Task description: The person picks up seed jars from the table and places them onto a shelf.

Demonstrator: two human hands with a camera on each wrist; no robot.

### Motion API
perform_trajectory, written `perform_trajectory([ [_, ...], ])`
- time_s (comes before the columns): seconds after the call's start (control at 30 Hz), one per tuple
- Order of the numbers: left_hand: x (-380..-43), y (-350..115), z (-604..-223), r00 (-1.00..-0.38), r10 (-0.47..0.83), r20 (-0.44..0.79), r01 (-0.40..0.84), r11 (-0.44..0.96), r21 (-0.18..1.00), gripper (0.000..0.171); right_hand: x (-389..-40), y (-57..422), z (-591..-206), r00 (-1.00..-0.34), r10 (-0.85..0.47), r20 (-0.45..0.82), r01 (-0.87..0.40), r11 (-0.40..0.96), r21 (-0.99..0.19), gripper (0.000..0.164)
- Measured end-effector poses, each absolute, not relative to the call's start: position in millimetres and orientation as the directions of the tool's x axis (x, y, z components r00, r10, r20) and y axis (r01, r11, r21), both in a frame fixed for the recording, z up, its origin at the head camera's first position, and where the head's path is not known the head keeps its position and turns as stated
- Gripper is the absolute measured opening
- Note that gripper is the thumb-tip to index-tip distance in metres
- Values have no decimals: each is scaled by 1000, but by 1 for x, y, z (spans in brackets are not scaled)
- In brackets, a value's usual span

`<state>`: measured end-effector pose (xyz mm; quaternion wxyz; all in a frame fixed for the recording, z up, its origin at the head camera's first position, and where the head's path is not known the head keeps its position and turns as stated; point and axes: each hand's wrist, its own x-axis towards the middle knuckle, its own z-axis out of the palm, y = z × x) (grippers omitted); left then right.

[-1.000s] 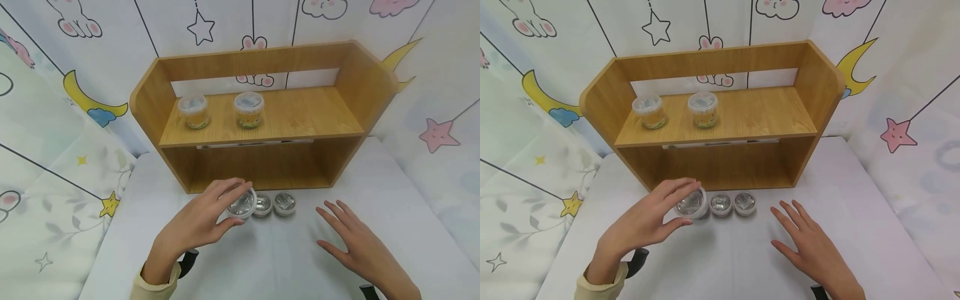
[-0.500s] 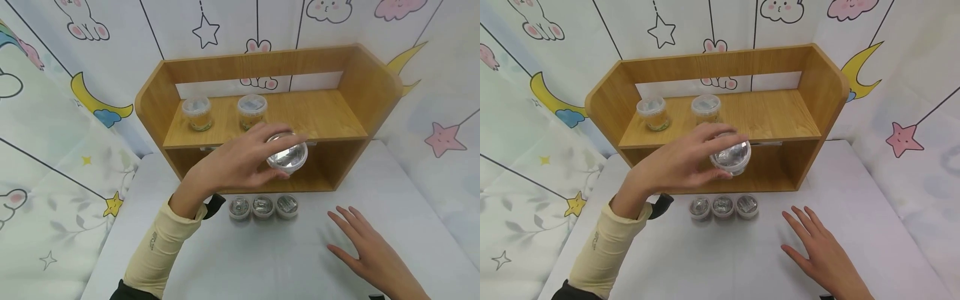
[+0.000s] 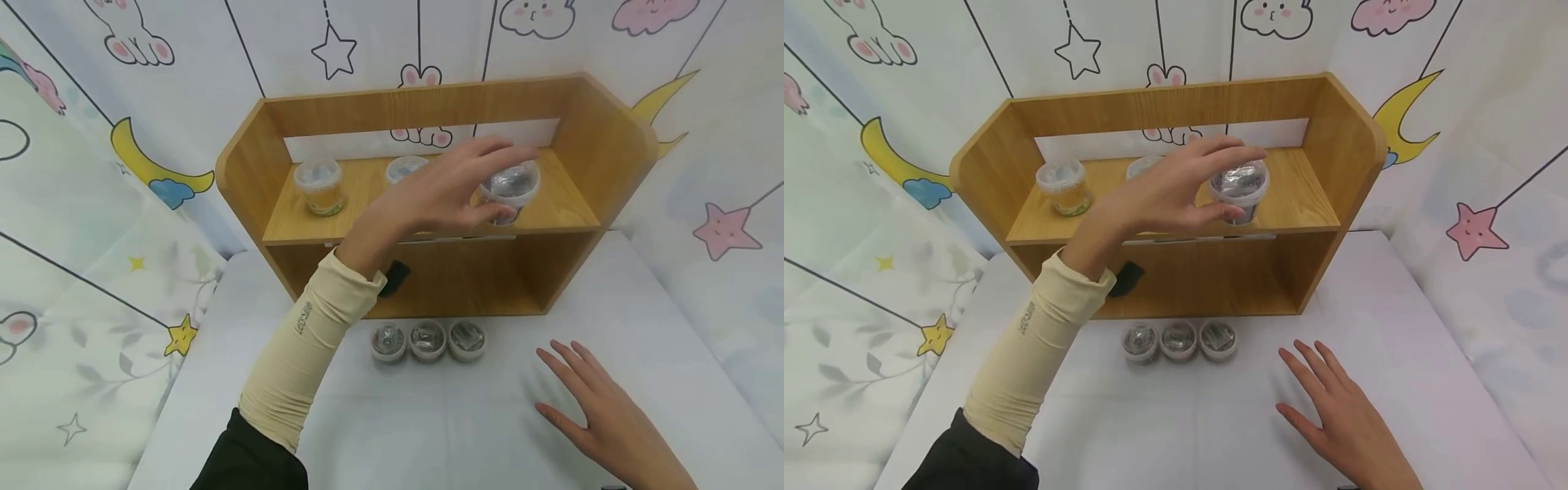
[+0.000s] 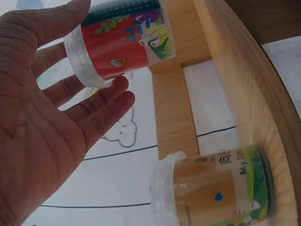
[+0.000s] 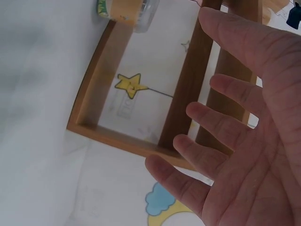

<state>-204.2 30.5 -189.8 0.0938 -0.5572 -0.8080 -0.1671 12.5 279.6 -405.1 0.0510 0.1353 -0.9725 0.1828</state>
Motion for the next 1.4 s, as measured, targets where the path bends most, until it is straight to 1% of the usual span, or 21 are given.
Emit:
perform_trajectory([
  [0.3, -225, 62, -188, -466, 856, 223, 884, 438, 164, 67, 14, 282, -406, -967, -231, 104, -253, 894, -369, 82],
  [0.53, -239, 78, -190, -532, 836, 132, 839, 499, 219, 69, 12, 282, -406, -972, -220, 88, -237, 903, -358, 83],
  [0.63, -244, 84, -195, -537, 837, 105, 830, 502, 241, 71, 12, 283, -407, -971, -220, 90, -238, 902, -361, 83],
  [0.8, -250, 90, -203, -534, 840, 92, 831, 502, 242, 71, 13, 284, -408, -968, -226, 106, -249, 897, -364, 82],
  [1.13, -254, 100, -207, -546, 833, 91, 831, 525, 184, 66, 12, 285, -410, -969, -221, 109, -246, 896, -369, 82],
  [1.23, -254, 102, -208, -558, 826, 78, 822, 537, 189, 66, 12, 285, -410, -969, -220, 114, -247, 896, -370, 81],
  [1.4, -256, 105, -211, -574, 817, 66, 813, 558, 165, 66, 12, 287, -411, -971, -214, 108, -239, 897, -371, 81],
])
